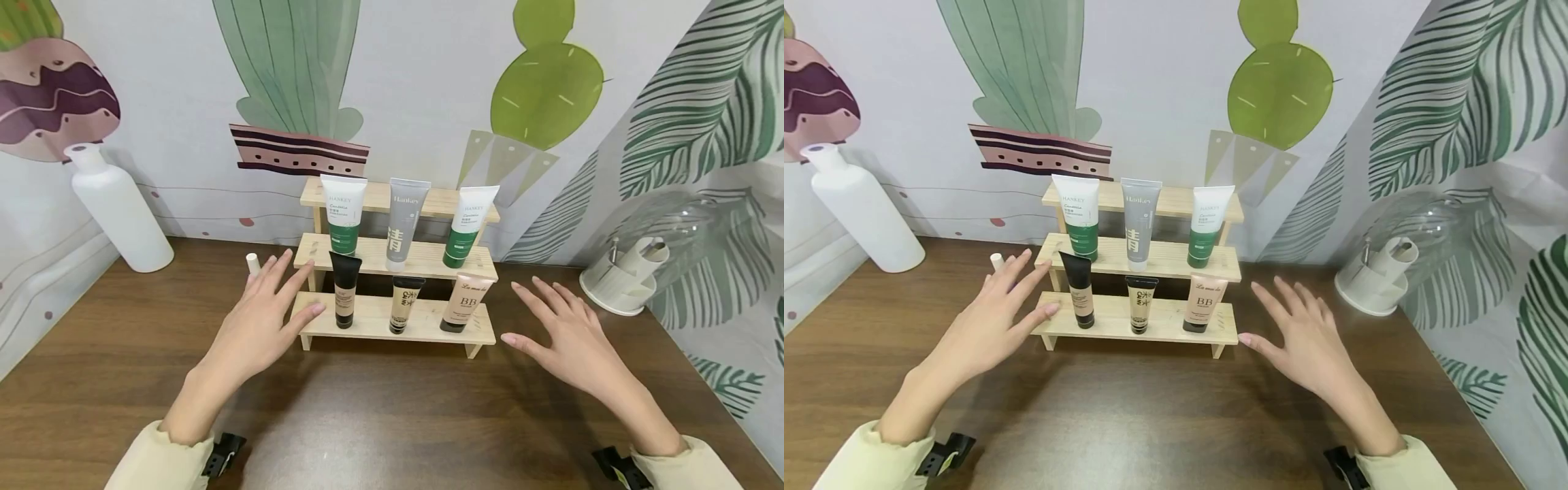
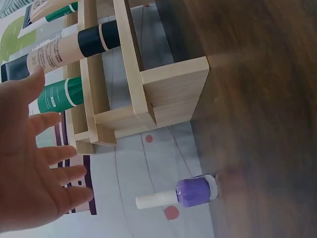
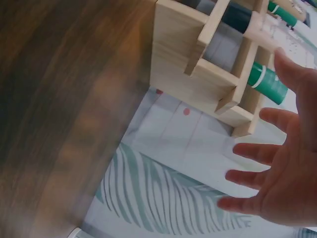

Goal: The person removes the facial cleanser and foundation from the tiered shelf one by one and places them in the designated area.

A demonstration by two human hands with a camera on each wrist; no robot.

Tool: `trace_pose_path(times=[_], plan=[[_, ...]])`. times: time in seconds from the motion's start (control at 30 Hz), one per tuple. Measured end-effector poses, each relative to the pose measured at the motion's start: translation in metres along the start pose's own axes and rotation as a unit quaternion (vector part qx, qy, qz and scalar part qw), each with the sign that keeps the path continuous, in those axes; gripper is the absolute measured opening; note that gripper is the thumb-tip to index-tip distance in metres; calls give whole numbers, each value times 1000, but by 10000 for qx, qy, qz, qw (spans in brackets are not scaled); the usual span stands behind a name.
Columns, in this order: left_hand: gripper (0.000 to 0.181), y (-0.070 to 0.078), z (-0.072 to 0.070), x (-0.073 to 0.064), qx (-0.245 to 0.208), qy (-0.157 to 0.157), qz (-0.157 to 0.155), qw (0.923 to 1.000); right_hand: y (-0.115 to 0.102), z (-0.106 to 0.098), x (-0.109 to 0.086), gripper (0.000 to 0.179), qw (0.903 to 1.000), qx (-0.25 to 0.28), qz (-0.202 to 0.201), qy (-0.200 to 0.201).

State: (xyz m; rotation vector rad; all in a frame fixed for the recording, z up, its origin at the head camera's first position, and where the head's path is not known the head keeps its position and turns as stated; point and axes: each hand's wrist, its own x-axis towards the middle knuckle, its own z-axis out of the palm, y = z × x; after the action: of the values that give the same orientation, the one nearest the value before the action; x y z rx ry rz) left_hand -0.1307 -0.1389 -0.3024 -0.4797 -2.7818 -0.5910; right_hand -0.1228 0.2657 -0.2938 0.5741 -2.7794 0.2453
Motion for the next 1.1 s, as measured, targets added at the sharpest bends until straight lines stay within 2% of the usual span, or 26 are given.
trace_pose_path(times=[0.23,0.53,0.63,0.73,0.83,1.1], plan=[[51,-6,7,0,-556,317,122,9979,-12,-4,-6,55,9977,632,-236,94],[36,-21,14,1,-1422,187,-167,9895,-29,-3,-4,36,9866,1493,-661,-49],[31,-26,16,2,-1506,-14,-223,9883,-33,0,-2,33,9814,1749,-786,-111],[28,-30,19,2,-1549,-268,-288,9871,-38,3,1,29,9731,2106,-914,-207],[27,-35,22,3,-1723,-467,-389,9832,-45,6,4,27,9608,2549,-1045,-317],[27,-41,24,5,-2098,-705,-405,9744,-70,14,15,25,9288,3427,-1343,-426]])
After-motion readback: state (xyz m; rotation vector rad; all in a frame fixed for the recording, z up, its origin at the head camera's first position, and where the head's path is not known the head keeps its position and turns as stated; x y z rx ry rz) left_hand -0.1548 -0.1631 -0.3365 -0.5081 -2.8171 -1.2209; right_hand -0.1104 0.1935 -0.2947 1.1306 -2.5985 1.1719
